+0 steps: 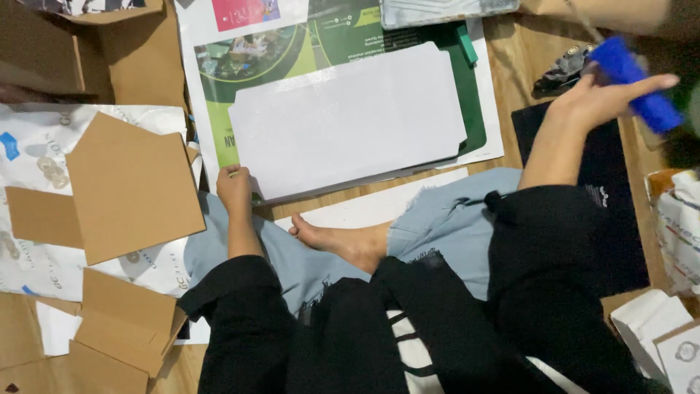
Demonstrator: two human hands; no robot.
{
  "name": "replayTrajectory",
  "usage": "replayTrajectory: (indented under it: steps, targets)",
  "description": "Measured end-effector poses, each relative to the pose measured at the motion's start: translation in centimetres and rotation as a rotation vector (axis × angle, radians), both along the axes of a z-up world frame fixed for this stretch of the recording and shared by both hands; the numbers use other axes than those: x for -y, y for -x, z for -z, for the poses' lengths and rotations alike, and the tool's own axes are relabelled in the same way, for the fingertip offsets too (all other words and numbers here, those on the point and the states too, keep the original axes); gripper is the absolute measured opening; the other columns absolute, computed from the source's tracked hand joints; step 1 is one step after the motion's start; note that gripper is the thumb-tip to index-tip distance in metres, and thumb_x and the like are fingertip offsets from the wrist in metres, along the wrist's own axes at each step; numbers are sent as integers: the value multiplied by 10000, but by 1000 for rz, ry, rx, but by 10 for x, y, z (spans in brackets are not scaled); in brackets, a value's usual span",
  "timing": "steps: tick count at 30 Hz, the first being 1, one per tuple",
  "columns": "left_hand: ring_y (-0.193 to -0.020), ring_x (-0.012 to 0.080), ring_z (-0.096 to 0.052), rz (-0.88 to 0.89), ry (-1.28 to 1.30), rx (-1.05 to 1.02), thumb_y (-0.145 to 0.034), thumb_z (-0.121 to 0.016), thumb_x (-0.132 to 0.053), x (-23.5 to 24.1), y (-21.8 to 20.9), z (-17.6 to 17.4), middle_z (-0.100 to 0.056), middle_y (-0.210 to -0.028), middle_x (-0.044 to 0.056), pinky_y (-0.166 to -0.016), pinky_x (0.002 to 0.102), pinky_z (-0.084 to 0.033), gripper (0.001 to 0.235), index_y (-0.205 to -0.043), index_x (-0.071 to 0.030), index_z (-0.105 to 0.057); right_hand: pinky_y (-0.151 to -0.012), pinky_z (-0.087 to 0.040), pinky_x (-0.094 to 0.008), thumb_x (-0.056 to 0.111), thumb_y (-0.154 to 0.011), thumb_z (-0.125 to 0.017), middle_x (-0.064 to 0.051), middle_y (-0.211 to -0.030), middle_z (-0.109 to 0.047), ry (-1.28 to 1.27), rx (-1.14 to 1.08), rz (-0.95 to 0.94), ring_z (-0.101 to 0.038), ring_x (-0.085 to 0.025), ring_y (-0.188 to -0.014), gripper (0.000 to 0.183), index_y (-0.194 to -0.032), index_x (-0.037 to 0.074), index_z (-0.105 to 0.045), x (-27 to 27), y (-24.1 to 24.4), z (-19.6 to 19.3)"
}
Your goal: The person sits on the floor and uses a small roller to apply a white substance to a rectangular white board. They repeatedly roll the substance across the surface, occasionally lifting the board to check the coverage.
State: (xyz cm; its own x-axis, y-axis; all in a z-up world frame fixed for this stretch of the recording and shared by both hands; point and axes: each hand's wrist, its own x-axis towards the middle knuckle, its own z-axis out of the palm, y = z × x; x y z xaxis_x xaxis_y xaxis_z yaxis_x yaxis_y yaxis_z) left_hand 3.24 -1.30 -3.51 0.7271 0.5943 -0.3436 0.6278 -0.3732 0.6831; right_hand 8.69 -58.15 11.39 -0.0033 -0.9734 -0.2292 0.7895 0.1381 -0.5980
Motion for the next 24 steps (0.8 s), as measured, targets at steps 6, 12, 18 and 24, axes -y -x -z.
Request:
replayTrajectory:
  steps: [6, 12, 18, 24]
  targets:
    - [-790, 116, -461, -65, 274, 34, -757, -561, -282, 1, -27, -21, -516, -854, 2, -666, 252, -355, 248, -935, -120, -618, -1070, -332, -494, 361, -404, -601, -325, -1385, -383, -374, -44, -289, -360, -409, -1324, 1161, -1457, 47, -227, -34, 8, 16]
    - [-819, 309, -583, 246, -114, -57, -685, -505, -199, 25, -54, -75, -630, -903, 111, -672, 403, -436, 415, -1087, -100, -548, -835, -502, -414, 293, -514, -648, -296, -1129, -553, -373, -184, -438, -547, -359, -945, 917, -1330, -13, -364, -31, 1, 28]
    - [-520, 335, -491, 689, -979, 323, -785, -522, -39, 89, -41, -132, -466, -814, 93, -364, 437, -363, 238, -1004, -112, -465, -584, -532, -307, 367, -484, -673, -198, -823, -581, -348, -294, -578, -597, -242, -641, 699, -1003, -82, -538, -30, -1, 33]
    - [-625, 247, -508, 919, -898, 691, -789, -568, 30, 112, -61, -257, -483, -887, 58, -396, 338, -353, 241, -983, -109, -533, -595, -491, -307, 365, -494, -678, -172, -771, -586, -301, -367, -572, -581, -230, -632, 635, -948, -66, -577, -20, -4, 45]
